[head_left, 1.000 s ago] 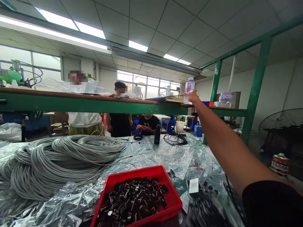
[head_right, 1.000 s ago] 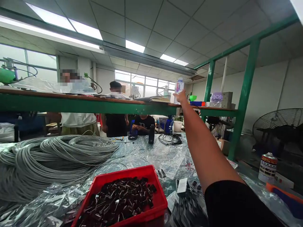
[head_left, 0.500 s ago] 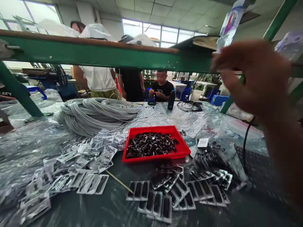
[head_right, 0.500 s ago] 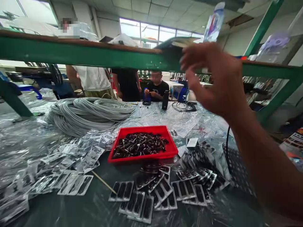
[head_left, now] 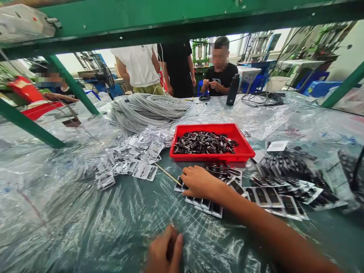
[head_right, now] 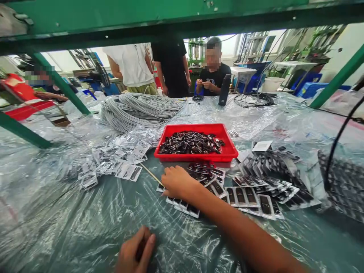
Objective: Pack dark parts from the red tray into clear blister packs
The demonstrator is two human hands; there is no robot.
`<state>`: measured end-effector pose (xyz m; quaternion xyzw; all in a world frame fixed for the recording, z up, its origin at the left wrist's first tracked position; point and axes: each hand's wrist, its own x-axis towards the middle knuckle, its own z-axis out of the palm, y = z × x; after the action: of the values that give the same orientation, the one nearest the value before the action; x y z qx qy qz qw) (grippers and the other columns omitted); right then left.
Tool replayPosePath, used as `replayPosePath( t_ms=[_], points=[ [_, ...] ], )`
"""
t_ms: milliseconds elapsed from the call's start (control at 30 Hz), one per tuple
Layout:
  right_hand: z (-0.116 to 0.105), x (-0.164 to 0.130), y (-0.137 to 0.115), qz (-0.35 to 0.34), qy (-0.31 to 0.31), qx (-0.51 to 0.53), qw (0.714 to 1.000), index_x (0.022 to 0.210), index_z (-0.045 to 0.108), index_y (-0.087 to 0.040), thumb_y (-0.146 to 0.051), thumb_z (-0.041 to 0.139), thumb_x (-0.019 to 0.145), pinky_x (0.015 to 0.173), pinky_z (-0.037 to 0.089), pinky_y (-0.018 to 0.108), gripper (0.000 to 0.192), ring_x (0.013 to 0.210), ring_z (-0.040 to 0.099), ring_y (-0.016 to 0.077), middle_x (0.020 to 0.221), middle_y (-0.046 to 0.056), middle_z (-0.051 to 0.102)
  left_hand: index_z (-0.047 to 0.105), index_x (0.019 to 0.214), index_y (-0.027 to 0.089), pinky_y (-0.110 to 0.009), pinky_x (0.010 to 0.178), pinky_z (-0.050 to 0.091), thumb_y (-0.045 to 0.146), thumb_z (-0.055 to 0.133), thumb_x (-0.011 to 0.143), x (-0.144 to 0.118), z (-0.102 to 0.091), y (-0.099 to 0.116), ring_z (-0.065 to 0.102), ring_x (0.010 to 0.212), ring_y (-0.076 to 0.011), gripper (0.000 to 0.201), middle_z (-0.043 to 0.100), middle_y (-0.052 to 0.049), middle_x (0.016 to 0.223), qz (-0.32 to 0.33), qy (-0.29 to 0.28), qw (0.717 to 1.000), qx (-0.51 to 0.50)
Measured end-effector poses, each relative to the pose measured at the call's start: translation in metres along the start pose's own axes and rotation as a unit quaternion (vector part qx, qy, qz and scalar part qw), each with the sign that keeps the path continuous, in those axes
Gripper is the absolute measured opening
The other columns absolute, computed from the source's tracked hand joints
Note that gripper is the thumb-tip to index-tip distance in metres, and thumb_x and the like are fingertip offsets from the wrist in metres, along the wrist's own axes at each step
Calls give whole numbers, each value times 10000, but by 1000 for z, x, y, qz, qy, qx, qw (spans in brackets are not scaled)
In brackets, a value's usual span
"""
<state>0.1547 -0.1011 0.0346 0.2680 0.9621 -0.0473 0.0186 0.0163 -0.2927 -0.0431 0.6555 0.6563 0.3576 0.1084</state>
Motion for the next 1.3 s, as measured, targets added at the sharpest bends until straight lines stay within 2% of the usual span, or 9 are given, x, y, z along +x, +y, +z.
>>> replayPosePath(
  t_ms=[67, 167, 333, 533, 700, 833, 1000, 1167, 1300],
  points=[
    [13, 9, -14, -2, 51, -12, 999, 1078, 661, -96, -422, 670, 881, 830, 506, 389, 381, 1006, 634, 302, 1080, 171, 669, 467, 679, 222, -211, 450, 373, 373, 425, 964, 36, -16, 7, 486, 451, -107, 326, 484, 55, 518, -36, -21, 999, -19],
    [33, 25, -30, 28, 103, -14, 994, 1126, 634, -83, -291, 546, 959, 830, 496, 386, 281, 993, 631, 289, 1065, 181, 674, 429, 654, 219, -222, 483, 340, 388, 449, 921, 106, -34, 7, 423, 459, -100, 317, 411, 69, 513, -38, 67, 997, -5],
    [35, 38, -30, 29, 87, -17, 996, 1038, 678, -97, -99, 489, 930, 847, 470, 361, 218, 992, 635, 270, 993, 163, 717, 424, 653, 220, -240, 527, 339, 352, 429, 892, 170, -28, -13, 412, 482, -104, 273, 399, 62, 524, 36, 133, 990, -2],
    [-26, 7, 16, 130, 87, 6, 988, 944, 715, -141, -66, 527, 875, 777, 467, 339, 214, 956, 660, 281, 944, 159, 735, 475, 715, 213, -249, 554, 404, 310, 491, 870, 146, -16, -29, 474, 533, -119, 183, 497, 31, 605, 137, -43, 990, 8],
    [-60, -21, 52, 138, 195, 155, 959, 879, 698, -189, -154, 540, 888, 719, 478, 326, 162, 761, 671, 218, 815, 68, 731, 550, 1234, 204, -382, 1011, 467, 235, 561, 860, 146, 2, -23, 562, 1173, -231, 376, 577, -114, 1274, 185, -154, 970, 17],
    [-75, -35, 56, 93, 301, 363, 877, 827, 614, -192, -194, 588, 815, 692, 529, 311, 29, 716, 674, 175, 803, 32, 717, 423, 1430, 253, -428, 1162, 346, 158, 461, 923, 156, 30, -22, 420, 1380, -220, 517, 426, -90, 1514, 207, -175, 963, -1],
    [-82, -36, 45, 56, 318, 519, 791, 761, 564, -188, -324, 557, 870, 670, 557, 301, 175, 709, 691, 164, 829, 50, 716, 557, 1301, 255, -389, 1069, 447, 181, 416, 970, 170, 51, -23, 575, 1233, -192, 367, 618, -51, 1349, 248, -199, 948, -11],
    [-86, -40, 33, 31, 328, 499, 802, 624, 520, -191, -461, 384, 988, 763, 528, 322, 473, 727, 651, 160, 752, 52, 683, 608, 1198, 171, -386, 923, 517, 217, 361, 975, 157, 23, -21, 670, 1046, -232, 336, 714, -111, 1130, 161, -99, 981, 32],
    [-81, -40, 18, -34, 342, 482, 805, 765, 575, -186, -400, 403, 1006, 810, 507, 326, 365, 815, 634, 163, 831, 47, 674, 621, 1171, 170, -354, 791, 536, 281, 319, 985, 112, -15, -34, 704, 891, -232, 371, 741, -102, 998, 37, -90, 993, 68]
  ],
)
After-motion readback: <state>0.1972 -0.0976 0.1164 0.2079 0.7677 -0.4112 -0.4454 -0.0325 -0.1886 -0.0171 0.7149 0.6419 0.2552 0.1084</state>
